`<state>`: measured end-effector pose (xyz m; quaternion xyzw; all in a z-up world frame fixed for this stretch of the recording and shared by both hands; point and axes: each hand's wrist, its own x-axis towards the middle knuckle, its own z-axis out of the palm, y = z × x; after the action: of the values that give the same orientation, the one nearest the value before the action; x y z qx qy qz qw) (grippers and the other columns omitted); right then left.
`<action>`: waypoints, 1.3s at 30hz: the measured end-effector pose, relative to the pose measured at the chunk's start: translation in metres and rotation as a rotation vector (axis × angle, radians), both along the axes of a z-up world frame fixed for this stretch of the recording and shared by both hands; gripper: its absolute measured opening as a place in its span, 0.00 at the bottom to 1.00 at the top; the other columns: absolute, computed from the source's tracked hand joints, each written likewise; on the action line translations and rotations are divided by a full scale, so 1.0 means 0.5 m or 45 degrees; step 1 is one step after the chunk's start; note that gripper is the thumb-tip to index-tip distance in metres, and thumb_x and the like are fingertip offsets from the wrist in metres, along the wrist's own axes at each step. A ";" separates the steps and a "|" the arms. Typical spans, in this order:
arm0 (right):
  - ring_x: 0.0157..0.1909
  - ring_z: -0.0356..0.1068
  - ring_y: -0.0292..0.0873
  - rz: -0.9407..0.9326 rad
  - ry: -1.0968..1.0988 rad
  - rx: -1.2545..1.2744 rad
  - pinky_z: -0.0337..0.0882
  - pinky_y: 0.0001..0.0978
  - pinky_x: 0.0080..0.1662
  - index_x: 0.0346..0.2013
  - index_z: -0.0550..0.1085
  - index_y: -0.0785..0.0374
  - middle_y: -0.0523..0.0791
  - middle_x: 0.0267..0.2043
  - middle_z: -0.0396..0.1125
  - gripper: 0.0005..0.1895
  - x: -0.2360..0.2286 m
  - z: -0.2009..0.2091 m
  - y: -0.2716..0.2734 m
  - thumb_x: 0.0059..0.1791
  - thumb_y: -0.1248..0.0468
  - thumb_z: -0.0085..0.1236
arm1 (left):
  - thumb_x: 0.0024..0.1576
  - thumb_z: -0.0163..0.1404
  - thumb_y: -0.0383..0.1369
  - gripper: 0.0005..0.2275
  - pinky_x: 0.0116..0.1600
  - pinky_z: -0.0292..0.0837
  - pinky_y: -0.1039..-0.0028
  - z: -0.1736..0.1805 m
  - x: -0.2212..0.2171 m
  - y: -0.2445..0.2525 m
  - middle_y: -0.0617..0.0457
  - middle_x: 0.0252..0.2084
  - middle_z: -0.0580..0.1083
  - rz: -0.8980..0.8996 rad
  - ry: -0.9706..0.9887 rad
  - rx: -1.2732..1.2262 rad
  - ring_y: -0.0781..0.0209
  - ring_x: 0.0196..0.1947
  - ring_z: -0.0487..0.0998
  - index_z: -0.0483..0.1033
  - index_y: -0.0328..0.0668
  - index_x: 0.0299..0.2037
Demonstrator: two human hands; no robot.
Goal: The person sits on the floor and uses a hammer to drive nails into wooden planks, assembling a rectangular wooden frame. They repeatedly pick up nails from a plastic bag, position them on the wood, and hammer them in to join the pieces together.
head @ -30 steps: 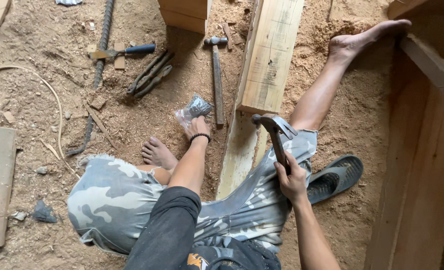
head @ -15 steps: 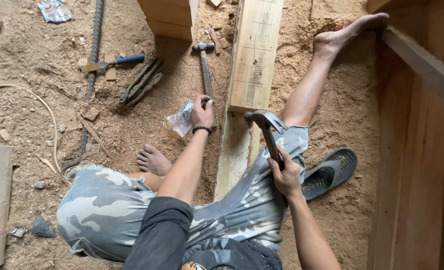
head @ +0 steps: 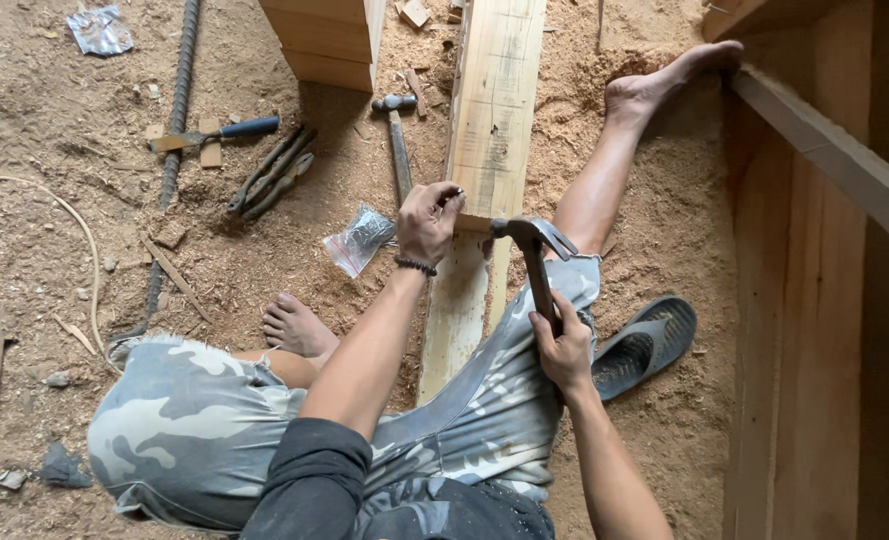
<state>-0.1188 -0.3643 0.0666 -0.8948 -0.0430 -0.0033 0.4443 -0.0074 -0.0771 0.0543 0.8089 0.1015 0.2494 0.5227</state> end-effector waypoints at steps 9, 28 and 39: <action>0.31 0.77 0.57 -0.022 0.007 0.041 0.72 0.42 0.31 0.56 0.76 0.51 0.54 0.29 0.76 0.22 -0.001 0.003 0.003 0.48 0.54 0.64 | 0.57 0.62 0.39 0.03 0.42 0.76 0.72 0.001 -0.001 0.007 0.57 0.29 0.80 -0.004 -0.030 -0.046 0.63 0.33 0.78 0.84 0.57 0.38; 0.35 0.76 0.61 0.384 -0.362 -0.164 0.75 0.48 0.35 0.69 0.68 0.53 0.59 0.36 0.74 0.30 0.132 0.288 0.103 0.51 0.66 0.58 | 0.55 0.63 0.35 0.03 0.42 0.78 0.71 -0.004 -0.018 0.004 0.58 0.34 0.82 0.003 -0.187 0.170 0.57 0.36 0.80 0.85 0.58 0.37; 0.29 0.73 0.58 0.381 -0.578 -0.220 0.72 0.45 0.31 0.68 0.69 0.58 0.55 0.32 0.72 0.29 0.138 0.259 0.063 0.51 0.65 0.59 | 0.55 0.62 0.38 0.01 0.41 0.79 0.73 -0.010 -0.020 -0.009 0.64 0.35 0.81 0.001 -0.088 0.269 0.62 0.37 0.80 0.84 0.63 0.35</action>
<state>-0.0499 -0.3328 0.1962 -0.8894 -0.2730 -0.1343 0.3411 -0.0176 -0.0817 0.0495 0.8504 0.0569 0.2866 0.4375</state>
